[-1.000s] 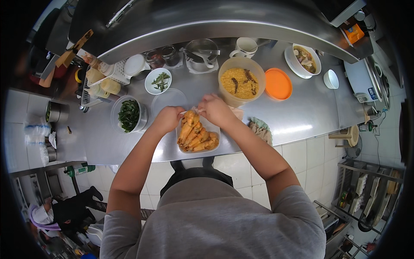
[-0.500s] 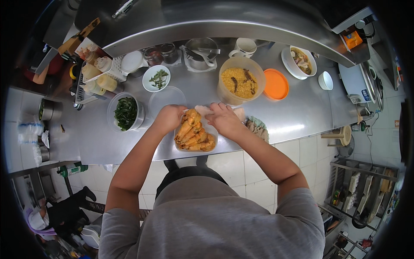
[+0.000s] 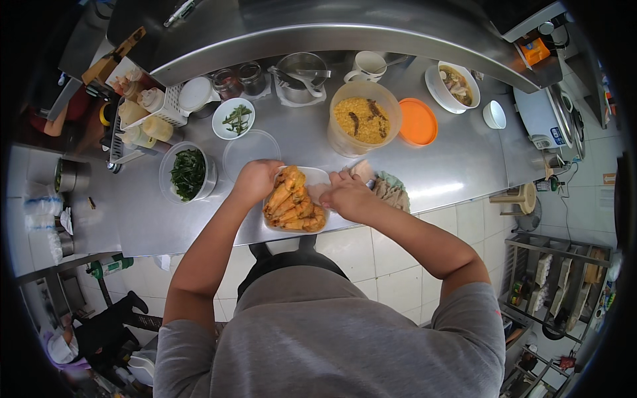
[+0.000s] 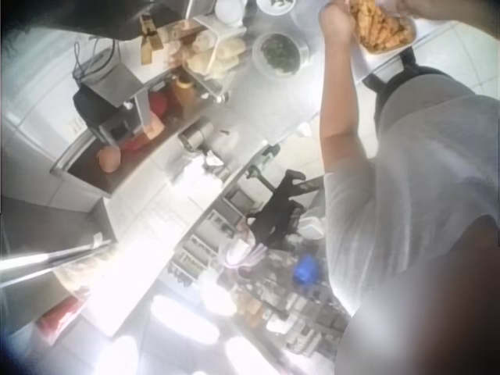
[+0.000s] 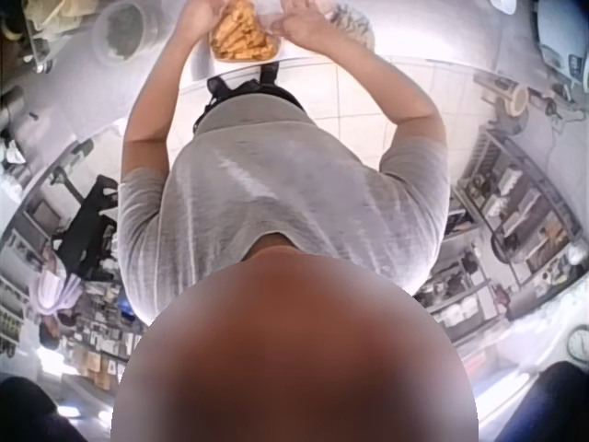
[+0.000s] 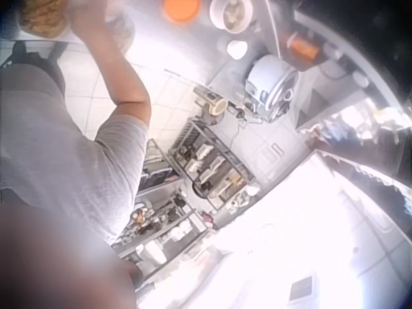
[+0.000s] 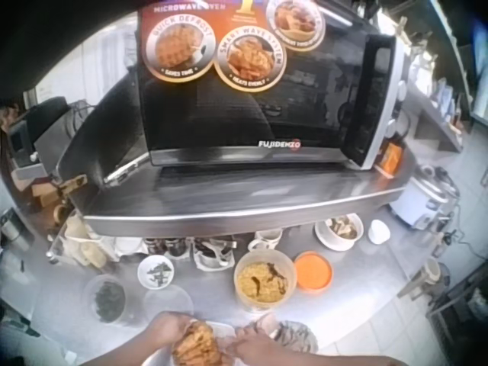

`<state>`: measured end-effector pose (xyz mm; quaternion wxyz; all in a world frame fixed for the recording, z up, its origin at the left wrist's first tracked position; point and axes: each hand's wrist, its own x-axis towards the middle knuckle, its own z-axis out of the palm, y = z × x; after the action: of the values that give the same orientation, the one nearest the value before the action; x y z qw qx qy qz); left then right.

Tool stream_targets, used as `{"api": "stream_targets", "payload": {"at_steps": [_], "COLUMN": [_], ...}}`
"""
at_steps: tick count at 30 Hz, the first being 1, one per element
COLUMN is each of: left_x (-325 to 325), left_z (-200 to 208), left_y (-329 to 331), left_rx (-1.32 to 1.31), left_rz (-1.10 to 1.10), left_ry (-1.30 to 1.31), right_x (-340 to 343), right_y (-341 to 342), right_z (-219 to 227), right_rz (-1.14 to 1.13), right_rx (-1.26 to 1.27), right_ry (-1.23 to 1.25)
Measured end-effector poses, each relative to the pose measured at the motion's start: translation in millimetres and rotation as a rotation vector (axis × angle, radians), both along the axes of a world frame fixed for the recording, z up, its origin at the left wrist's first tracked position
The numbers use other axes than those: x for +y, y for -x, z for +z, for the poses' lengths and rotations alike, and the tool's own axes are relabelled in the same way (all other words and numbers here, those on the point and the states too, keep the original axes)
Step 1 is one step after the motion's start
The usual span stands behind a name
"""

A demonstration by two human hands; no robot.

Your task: The person assembles a food dish in a commercial kitchen. They place green vegetables into a small bowl, retrieve a container of fried food, and arrange the fried pieces into a white serving dish. They then add more green vegetables on top of the fried food.

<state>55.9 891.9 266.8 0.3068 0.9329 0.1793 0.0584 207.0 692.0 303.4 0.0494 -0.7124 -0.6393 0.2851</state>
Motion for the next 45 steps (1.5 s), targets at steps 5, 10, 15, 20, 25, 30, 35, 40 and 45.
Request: {"api": "stream_targets", "payload": {"at_steps": [5,10,15,20,25,30,35,40,45], "left_x": [3.4,2.6,-9.2,-19.3,-39.1,-65.9,-71.2,-66.2,-56.2], "left_z": [-2.2,-13.1,-22.7,-19.2,-17.0,-9.3,-1.6,-6.8,-24.0], "left_y": [12.8,30.4,53.1,57.0,58.0,48.2,36.5,28.1,21.6], "left_rx": [0.049,0.006,0.036,-0.009,-0.091,-0.174,-0.137,-0.026,-0.044], "left_rz": [0.077,0.215,0.453,0.585,0.705,0.826,0.821,0.759,0.757], "left_ry": [-0.001,0.038,0.374,0.609,0.888,1.204,1.346,1.131,0.972], "right_x": [-45.1,-98.5,-38.0,-52.0,-126.8,-90.9,-8.0,55.2,61.9], "right_y": [-46.5,-16.2,-3.8,14.2,17.5,-30.8,-80.5,-115.3,-112.2], "right_z": [21.1,-36.8,-55.8,-57.0,-27.2,39.4,91.6,72.8,36.7], "right_rz": [-0.169,-0.611,-0.63,-0.235,-0.08,-0.469,-0.554,-0.29,-0.271], "right_rx": [0.163,-0.248,-0.255,-0.105,0.226,-0.024,0.023,-0.273,-0.406], "right_ry": [-0.154,-0.247,-0.455,-0.399,-0.011,-0.216,-0.583,-0.016,-0.159]}}
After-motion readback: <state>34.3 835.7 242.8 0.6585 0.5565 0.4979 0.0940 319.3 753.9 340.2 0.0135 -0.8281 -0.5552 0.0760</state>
